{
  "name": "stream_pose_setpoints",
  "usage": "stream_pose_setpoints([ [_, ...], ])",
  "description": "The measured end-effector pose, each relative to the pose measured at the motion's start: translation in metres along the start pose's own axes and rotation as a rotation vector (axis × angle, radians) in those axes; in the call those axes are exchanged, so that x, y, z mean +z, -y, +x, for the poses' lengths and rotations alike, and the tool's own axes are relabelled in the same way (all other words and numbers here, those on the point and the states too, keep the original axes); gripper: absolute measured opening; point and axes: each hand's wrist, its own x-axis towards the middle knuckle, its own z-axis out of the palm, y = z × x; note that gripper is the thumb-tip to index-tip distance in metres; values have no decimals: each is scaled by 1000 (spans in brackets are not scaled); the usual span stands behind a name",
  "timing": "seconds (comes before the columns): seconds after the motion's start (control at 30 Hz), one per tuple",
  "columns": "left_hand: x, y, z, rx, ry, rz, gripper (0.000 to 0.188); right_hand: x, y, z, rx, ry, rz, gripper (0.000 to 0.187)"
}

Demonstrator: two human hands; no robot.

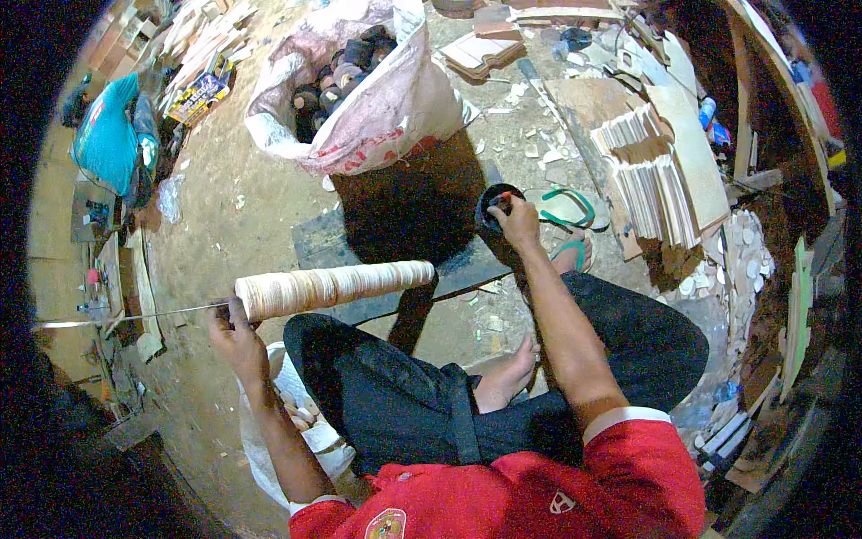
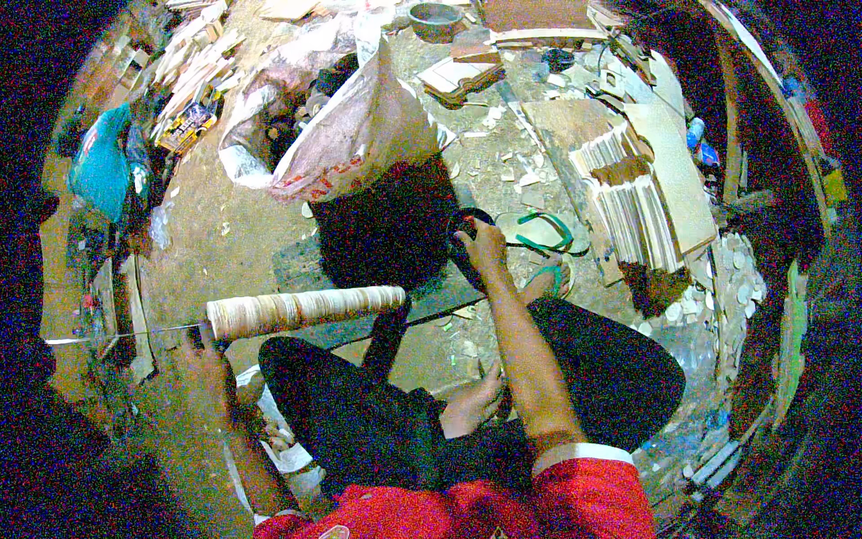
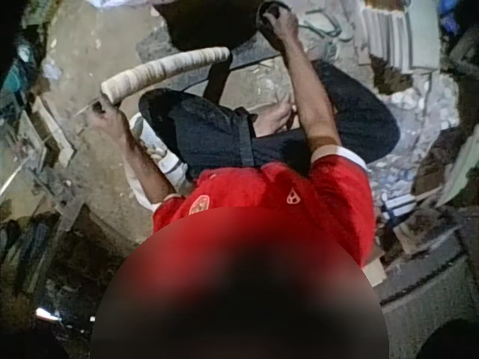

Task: The person sits on the floor and repeatedly picks up small wooden discs, threads them onto a long rod, and then uses a brush to apply a dark coating to the rod. The coated rod is then placed into a sack.

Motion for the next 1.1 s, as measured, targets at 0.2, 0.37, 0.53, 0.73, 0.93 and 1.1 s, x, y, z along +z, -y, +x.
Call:
stream_pose_setpoints([
  [0.2, 9, -8, 13, -17, 33, 58, 23, -29, -41, 15, 381, -139, 54, 42],
  [0.37, 13, -2, 22, -186, 51, 120, 22, -23, -56, 14, 511, -258, 326, 52],
  [0.53, 14, 2, 19, -241, 52, -264, 31, -20, -50, 11, 400, 22, 520, 44],
  [0.73, 24, -2, 30, -186, 45, -335, 21, -31, -56, 14, 355, -70, 424, 46],
  [0.93, 32, -5, 43, -174, -5, -226, 20, -26, -40, 10, 477, -126, 467, 41],
  [1.1, 42, -13, 52, -141, 21, -204, 20, -34, 83, 1, 259, 36, 997, 33],
])
